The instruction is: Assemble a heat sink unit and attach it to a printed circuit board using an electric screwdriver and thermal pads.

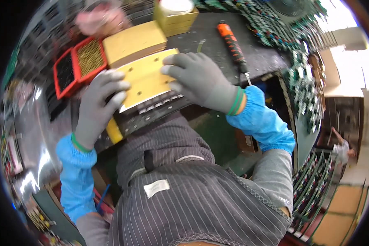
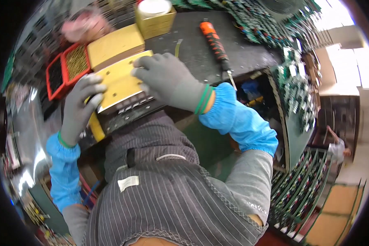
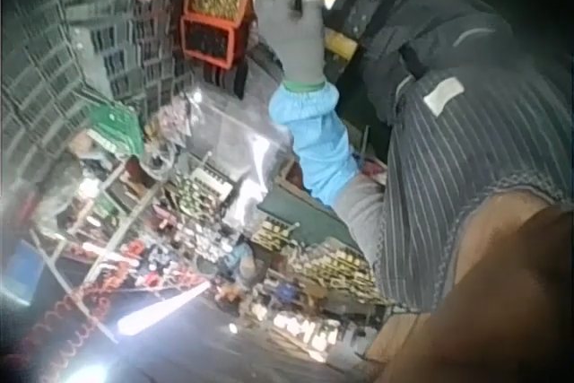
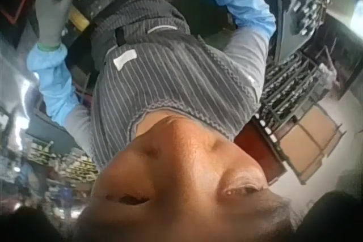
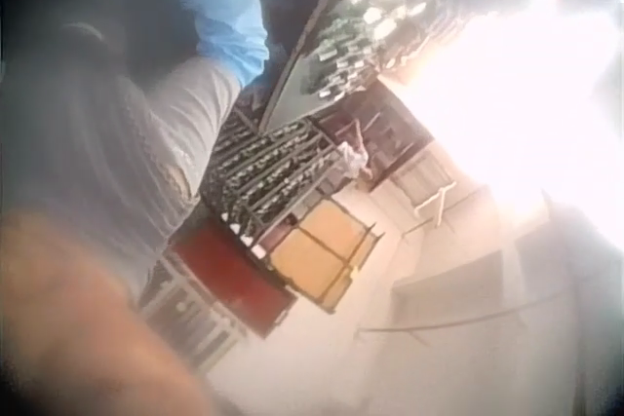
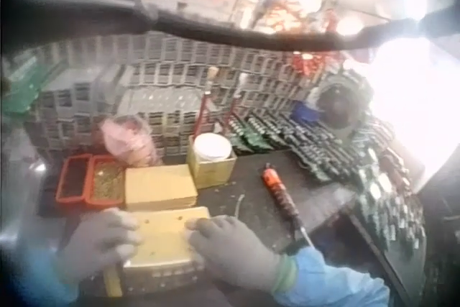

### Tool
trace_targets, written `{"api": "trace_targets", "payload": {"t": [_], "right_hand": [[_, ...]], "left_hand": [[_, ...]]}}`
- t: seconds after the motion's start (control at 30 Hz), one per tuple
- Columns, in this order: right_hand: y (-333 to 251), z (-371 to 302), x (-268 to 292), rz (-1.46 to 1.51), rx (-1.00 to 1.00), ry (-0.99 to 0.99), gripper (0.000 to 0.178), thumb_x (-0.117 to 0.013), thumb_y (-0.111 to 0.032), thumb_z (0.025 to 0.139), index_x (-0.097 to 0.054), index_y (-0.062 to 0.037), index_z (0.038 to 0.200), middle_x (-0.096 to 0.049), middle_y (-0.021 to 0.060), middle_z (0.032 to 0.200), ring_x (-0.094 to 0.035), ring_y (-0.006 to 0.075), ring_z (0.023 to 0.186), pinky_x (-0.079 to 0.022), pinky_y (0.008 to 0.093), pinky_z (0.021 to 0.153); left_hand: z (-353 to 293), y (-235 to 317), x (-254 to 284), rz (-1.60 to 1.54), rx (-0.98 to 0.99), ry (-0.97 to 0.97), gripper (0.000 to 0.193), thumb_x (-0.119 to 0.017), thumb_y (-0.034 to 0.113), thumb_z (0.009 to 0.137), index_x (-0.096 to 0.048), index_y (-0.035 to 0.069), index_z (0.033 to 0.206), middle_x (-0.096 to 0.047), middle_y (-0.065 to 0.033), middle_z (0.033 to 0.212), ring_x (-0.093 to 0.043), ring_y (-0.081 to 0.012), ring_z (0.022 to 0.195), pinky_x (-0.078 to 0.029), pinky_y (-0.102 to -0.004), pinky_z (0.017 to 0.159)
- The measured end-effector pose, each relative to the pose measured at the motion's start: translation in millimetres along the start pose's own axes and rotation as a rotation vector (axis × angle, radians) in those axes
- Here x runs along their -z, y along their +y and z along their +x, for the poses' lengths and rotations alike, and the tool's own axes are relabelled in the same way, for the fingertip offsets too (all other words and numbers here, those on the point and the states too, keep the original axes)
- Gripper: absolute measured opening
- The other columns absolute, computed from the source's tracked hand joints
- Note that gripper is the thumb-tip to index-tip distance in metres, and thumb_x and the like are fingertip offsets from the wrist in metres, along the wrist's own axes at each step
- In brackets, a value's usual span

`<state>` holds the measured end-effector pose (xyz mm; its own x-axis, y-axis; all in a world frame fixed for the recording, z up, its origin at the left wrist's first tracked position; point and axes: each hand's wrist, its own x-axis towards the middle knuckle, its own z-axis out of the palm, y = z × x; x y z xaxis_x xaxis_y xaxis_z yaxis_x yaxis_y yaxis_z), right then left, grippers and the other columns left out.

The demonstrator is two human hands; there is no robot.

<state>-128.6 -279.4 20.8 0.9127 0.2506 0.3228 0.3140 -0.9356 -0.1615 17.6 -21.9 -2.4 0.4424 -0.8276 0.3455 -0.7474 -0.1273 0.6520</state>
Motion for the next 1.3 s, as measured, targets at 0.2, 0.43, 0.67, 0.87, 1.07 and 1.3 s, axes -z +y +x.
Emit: {"api": "trace_targets", "payload": {"t": [0.2,0.43,0.67,0.87,1.07,1.3], "right_hand": [[30,-58,26,-0.027,-0.192,0.15,0.029,-0.067,-0.02,0.086,-0.062,-0.0117,0.113,-0.061,0.0084,0.119,-0.061,0.0314,0.104,-0.049,0.0427,0.086],[138,-267,75,-0.456,-0.818,0.631,0.023,-0.073,-0.017,0.079,-0.07,-0.0099,0.101,-0.069,0.0107,0.105,-0.066,0.0296,0.098,-0.053,0.0389,0.087],[212,-505,105,-0.785,-1.656,0.396,0.057,-0.079,-0.033,0.076,-0.06,-0.0186,0.127,-0.064,0.0116,0.126,-0.06,0.0307,0.117,-0.048,0.0461,0.097],[199,-536,105,-0.744,-1.671,0.215,0.034,-0.064,-0.03,0.09,-0.06,-0.0212,0.123,-0.069,0.0161,0.111,-0.067,0.0385,0.096,-0.052,0.0495,0.083],[192,-498,122,-0.977,-1.716,0.321,0.024,-0.054,-0.032,0.095,-0.064,-0.0137,0.107,-0.07,0.0142,0.094,-0.068,0.0362,0.085,-0.053,0.0477,0.073],[188,-631,233,-1.366,-1.437,0.753,0.042,-0.058,-0.038,0.096,-0.067,0.0027,0.093,-0.07,0.0157,0.091,-0.067,0.0352,0.082,-0.053,0.0469,0.07]], "left_hand": [[-1,2,0,-0.072,0.109,-0.005,0.018,-0.061,0.004,0.09,-0.067,-0.001,0.106,-0.062,-0.0135,0.125,-0.053,-0.0308,0.128,-0.036,-0.0398,0.112],[-9,1,7,-0.032,0.127,0.054,0.023,-0.057,0.003,0.091,-0.064,-0.004,0.112,-0.06,-0.0143,0.128,-0.051,-0.0297,0.13,-0.035,-0.0393,0.113],[-20,6,16,-0.001,0.212,0.228,0.026,-0.048,0.001,0.094,-0.062,-0.007,0.114,-0.06,-0.0154,0.13,-0.054,-0.0278,0.126,-0.037,-0.0367,0.11],[-21,22,16,0.057,0.283,0.183,0.025,-0.047,0.003,0.096,-0.061,-0.006,0.115,-0.06,-0.0151,0.131,-0.054,-0.0266,0.125,-0.037,-0.0346,0.109],[-41,19,34,0.121,0.336,0.214,0.025,-0.048,0.004,0.097,-0.061,-0.004,0.116,-0.061,-0.0131,0.131,-0.055,-0.0248,0.124,-0.038,-0.0338,0.109],[-17,13,22,0.06,0.161,0.239,0.02,-0.054,0.003,0.094,-0.064,-0.002,0.11,-0.065,-0.0127,0.119,-0.061,-0.0251,0.115,-0.045,-0.0344,0.102]]}}
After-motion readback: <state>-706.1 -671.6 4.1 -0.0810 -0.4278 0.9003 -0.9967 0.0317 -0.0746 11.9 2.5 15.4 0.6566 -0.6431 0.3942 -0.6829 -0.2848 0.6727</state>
